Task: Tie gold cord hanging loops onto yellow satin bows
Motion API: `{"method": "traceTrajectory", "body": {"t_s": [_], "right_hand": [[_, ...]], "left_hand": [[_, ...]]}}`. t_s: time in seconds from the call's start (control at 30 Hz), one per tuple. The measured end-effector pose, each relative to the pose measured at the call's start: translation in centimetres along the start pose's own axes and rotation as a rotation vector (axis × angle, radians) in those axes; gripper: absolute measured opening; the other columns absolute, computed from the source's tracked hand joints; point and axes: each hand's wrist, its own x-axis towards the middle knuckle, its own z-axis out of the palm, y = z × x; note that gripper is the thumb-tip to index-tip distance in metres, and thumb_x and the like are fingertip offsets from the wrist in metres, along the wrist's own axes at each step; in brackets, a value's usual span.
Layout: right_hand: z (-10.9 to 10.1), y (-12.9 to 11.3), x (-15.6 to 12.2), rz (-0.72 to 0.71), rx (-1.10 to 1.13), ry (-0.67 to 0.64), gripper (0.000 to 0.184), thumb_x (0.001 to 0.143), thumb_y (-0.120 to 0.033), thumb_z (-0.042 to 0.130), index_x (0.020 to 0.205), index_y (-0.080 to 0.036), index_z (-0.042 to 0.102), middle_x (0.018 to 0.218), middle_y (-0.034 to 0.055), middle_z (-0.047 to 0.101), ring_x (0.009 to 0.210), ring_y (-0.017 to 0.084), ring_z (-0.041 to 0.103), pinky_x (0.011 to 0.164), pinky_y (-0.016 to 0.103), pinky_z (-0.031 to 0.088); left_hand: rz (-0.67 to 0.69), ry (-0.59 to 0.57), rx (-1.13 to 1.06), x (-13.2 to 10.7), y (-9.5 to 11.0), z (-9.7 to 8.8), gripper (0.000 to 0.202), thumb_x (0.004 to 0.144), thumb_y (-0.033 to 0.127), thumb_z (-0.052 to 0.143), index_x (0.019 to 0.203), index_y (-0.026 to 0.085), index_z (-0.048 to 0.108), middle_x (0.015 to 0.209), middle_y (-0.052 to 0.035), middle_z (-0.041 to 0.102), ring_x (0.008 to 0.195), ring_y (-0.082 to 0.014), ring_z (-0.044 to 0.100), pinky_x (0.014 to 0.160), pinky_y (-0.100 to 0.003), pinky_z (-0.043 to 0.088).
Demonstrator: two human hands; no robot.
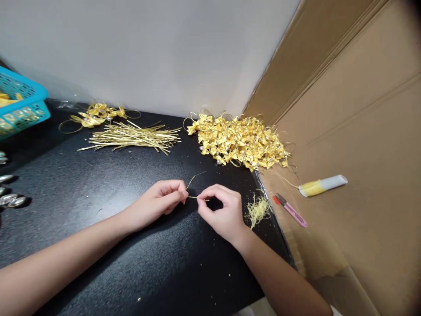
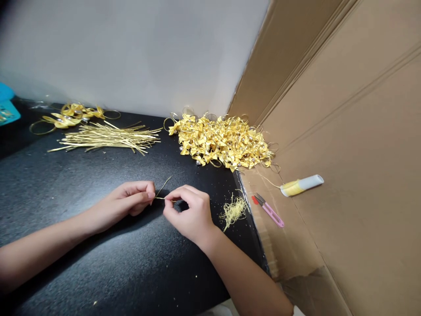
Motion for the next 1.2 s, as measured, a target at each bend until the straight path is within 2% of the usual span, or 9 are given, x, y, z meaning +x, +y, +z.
{"method": "traceTrajectory", "body": {"t_s": [0.27, 0.63, 0.87, 1.03, 1.2], "right_hand": [[-0.8, 0.2, 0.7, -0.005, -0.007, 0.006, 0.016, 0.076, -0.007, 0.058, 0.074, -0.019, 0.069, 0.069, 0.0018, 0.069, 0.062, 0.013, 0.064, 0.062, 0.026, 0.053], [-1.0, 0.5, 0.6, 0.028, -0.032, -0.067, 0.016, 0.080, -0.009, 0.060, 0.086, -0.017, 0.072, 0.075, 0.0032, 0.070, 0.066, 0.012, 0.065, 0.067, 0.025, 0.055], [-1.1, 0.8, 0.7, 0.023, -0.081, -0.061, 0.013, 0.081, -0.008, 0.058, 0.078, -0.016, 0.068, 0.073, 0.0029, 0.068, 0.065, 0.012, 0.063, 0.064, 0.025, 0.052], [-1.2, 0.6, 0.8, 0.025, -0.005, -0.046, 0.012, 0.079, -0.009, 0.059, 0.075, -0.018, 0.066, 0.072, 0.0014, 0.066, 0.065, 0.012, 0.062, 0.063, 0.026, 0.052], [-1.4, 0.6, 0.8, 0.090, 0.142, -0.050, 0.009, 0.078, -0.013, 0.063, 0.073, -0.019, 0.066, 0.071, 0.0015, 0.067, 0.066, 0.013, 0.062, 0.063, 0.027, 0.051]], "left_hand": [[0.011, -0.007, 0.012, 0.1, -0.3, -0.1, 0.026, 0.080, 0.038, 0.054, 0.063, 0.018, 0.049, 0.051, 0.0077, 0.036, 0.046, -0.0066, 0.028, 0.043, -0.019, 0.022], [0.030, -0.015, 0.036, 0.0, 0.0, -0.1, 0.026, 0.079, 0.037, 0.052, 0.062, 0.017, 0.050, 0.051, 0.0076, 0.038, 0.045, -0.0061, 0.029, 0.043, -0.018, 0.023], [0.005, -0.006, 0.048, 0.0, -0.1, -0.1, 0.023, 0.076, 0.036, 0.051, 0.063, 0.017, 0.051, 0.048, 0.0079, 0.036, 0.044, -0.0065, 0.028, 0.043, -0.018, 0.022], [0.008, -0.002, 0.049, 0.0, 0.1, 0.0, 0.023, 0.076, 0.036, 0.052, 0.061, 0.018, 0.050, 0.047, 0.0080, 0.036, 0.044, -0.0064, 0.029, 0.043, -0.018, 0.022], [0.009, 0.002, 0.019, 0.0, -0.1, 0.0, 0.023, 0.074, 0.035, 0.051, 0.060, 0.018, 0.048, 0.048, 0.0081, 0.036, 0.044, -0.0063, 0.028, 0.043, -0.019, 0.022]]}}
